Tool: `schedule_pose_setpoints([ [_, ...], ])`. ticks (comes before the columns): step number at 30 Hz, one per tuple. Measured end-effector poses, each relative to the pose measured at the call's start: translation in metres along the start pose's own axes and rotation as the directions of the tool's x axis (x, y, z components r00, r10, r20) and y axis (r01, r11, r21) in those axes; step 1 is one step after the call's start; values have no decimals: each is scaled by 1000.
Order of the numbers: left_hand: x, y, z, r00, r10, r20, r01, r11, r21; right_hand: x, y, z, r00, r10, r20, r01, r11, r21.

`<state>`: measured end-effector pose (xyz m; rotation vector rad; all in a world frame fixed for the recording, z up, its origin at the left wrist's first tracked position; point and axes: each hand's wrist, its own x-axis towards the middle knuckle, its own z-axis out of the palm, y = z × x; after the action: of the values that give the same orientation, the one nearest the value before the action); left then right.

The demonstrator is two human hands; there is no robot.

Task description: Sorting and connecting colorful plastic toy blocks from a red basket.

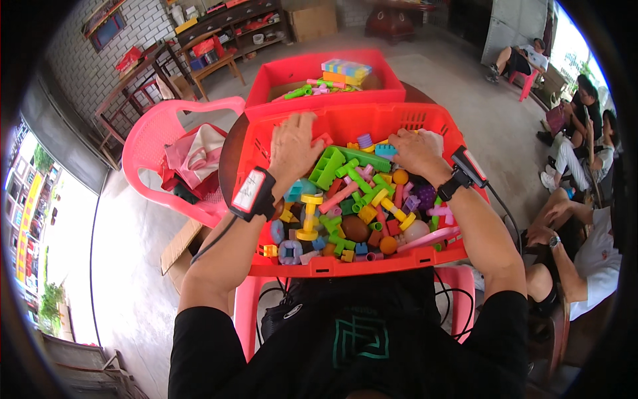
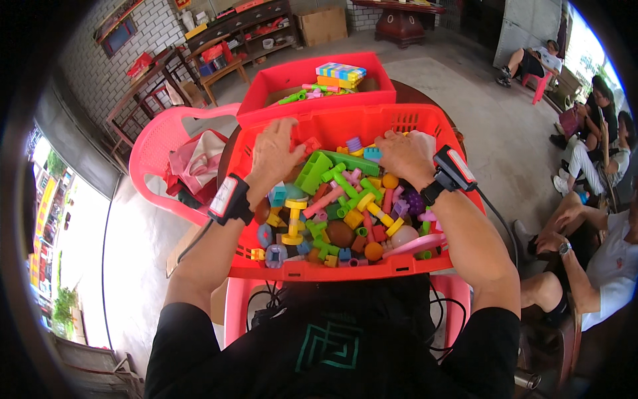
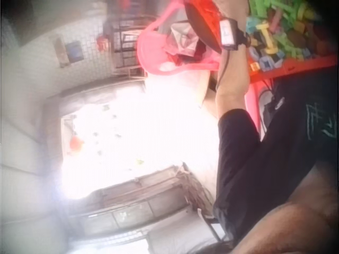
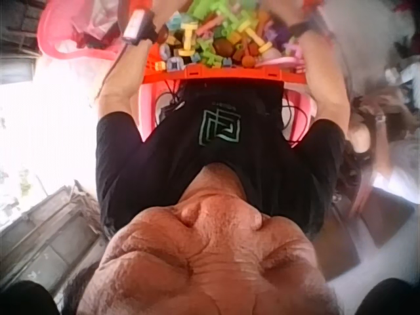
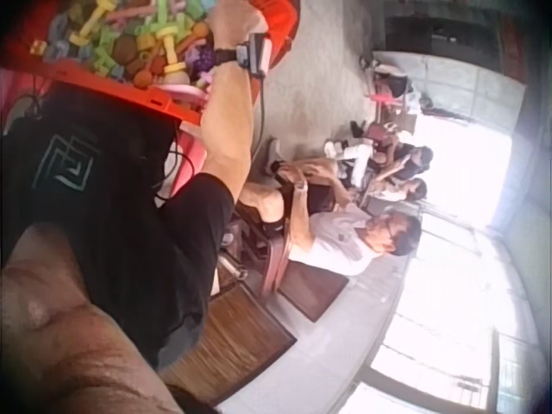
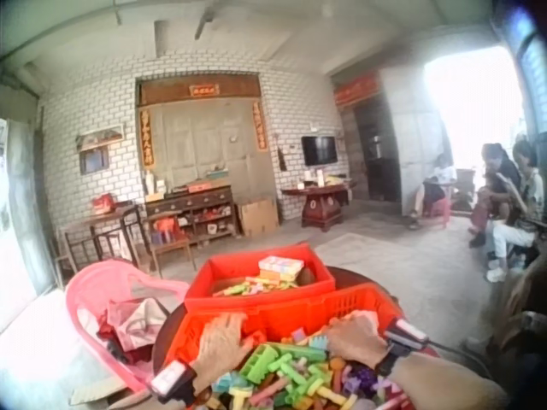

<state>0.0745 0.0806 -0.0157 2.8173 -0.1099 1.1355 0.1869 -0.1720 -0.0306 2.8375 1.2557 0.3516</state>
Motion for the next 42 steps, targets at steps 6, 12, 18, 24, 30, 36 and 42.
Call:
schedule_pose_setpoints([
  [6,-16,19,9,827,-108,551,106,994,35,4,2,20,983,-63,-172,62,998,-10],
  [12,-19,9,13,820,-129,558,212,974,-85,5,-4,-13,974,-61,-219,62,998,-4],
  [18,-1,2,0,842,-308,444,530,628,-570,10,0,-34,971,227,-67,-23,374,927],
  [24,4,23,-14,819,-214,533,545,0,-838,7,-26,-43,989,103,-110,109,21,994],
  [30,6,35,-30,841,-141,522,510,-113,-853,1,-39,-54,994,89,-67,67,7,998],
  [36,5,38,-31,837,-139,529,539,40,-841,2,-32,-45,996,9,-89,89,26,996],
  [42,2,27,-18,836,-34,547,547,-12,-837,2,-38,-57,993,-89,-83,97,166,981],
])
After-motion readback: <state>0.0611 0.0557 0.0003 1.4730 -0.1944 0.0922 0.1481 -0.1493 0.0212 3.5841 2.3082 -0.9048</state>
